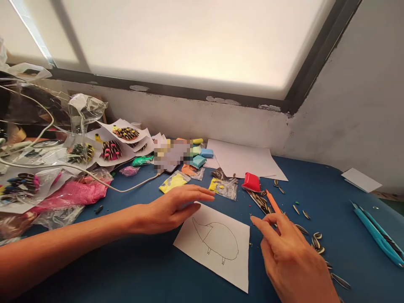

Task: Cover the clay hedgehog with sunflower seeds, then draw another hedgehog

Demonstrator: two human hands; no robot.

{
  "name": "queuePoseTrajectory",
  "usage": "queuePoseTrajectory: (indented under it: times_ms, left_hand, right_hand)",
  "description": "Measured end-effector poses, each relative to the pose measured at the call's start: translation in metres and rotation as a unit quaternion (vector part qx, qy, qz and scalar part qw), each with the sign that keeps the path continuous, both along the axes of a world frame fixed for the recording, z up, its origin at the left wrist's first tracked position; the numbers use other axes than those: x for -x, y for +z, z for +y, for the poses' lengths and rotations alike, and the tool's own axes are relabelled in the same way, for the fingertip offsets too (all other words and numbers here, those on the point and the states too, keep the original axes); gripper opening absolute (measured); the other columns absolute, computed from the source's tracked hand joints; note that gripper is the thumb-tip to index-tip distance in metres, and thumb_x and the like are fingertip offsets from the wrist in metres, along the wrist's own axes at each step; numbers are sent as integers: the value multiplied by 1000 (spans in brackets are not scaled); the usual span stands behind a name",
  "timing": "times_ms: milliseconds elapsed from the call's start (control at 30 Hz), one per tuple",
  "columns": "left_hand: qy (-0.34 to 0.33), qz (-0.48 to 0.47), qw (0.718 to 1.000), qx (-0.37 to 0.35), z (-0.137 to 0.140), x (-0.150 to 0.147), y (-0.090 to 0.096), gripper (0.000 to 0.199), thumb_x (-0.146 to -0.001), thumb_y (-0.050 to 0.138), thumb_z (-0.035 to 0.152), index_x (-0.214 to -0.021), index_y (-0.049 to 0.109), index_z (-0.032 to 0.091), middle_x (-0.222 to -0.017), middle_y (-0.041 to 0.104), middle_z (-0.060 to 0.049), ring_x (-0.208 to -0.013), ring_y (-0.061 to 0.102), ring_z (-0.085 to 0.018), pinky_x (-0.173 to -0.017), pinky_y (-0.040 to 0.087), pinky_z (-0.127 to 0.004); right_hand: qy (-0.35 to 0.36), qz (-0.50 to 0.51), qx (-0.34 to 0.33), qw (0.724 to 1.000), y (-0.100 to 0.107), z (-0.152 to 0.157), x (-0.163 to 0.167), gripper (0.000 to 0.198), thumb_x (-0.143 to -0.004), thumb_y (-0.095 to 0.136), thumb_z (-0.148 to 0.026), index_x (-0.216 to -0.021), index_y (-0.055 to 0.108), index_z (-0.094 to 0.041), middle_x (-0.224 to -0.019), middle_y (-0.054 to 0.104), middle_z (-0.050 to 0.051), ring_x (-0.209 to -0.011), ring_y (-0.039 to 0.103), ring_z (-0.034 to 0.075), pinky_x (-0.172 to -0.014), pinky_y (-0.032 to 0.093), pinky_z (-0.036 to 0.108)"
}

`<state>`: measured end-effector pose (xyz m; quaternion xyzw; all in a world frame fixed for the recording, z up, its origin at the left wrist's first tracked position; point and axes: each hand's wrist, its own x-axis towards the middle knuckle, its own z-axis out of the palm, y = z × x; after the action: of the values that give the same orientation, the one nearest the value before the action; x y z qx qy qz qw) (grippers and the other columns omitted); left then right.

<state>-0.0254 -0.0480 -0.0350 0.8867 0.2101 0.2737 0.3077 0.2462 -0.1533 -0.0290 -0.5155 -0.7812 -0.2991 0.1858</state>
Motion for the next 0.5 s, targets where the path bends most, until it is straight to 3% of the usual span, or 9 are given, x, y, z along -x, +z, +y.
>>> queuePoseTrajectory:
  times_ms: [100, 233, 500]
  left_hand:
    - [41, 9, 998, -41, 7, 1, -6, 34, -93, 46, 12, -118, 70, 14, -123, 71, -12, -116, 64, -21, -104, 50, -36]
    - [57, 85, 992, -77, 11, 1, -11, 25, -93, 51, 16, -106, 73, 15, -106, 70, -11, -100, 64, -23, -90, 53, -37]
    - [64, 91, 989, -97, 13, -2, -20, 17, -93, 54, 18, -99, 70, 15, -99, 63, -10, -93, 57, -21, -83, 49, -33]
  right_hand:
    - [27, 33, 27, 999, -3, -4, 4, 33, -103, 38, -28, -101, 69, -20, -91, 73, 6, -74, 76, 16, -52, 56, 20]
    - [65, 47, 79, 994, -11, -5, 8, 23, -104, 43, -30, -108, 65, -24, -92, 75, 2, -80, 76, 14, -69, 57, 20]
    - [104, 43, 22, 993, -10, 3, 30, 38, -107, 34, -34, -95, 68, -22, -79, 74, 2, -70, 75, 13, -65, 56, 20]
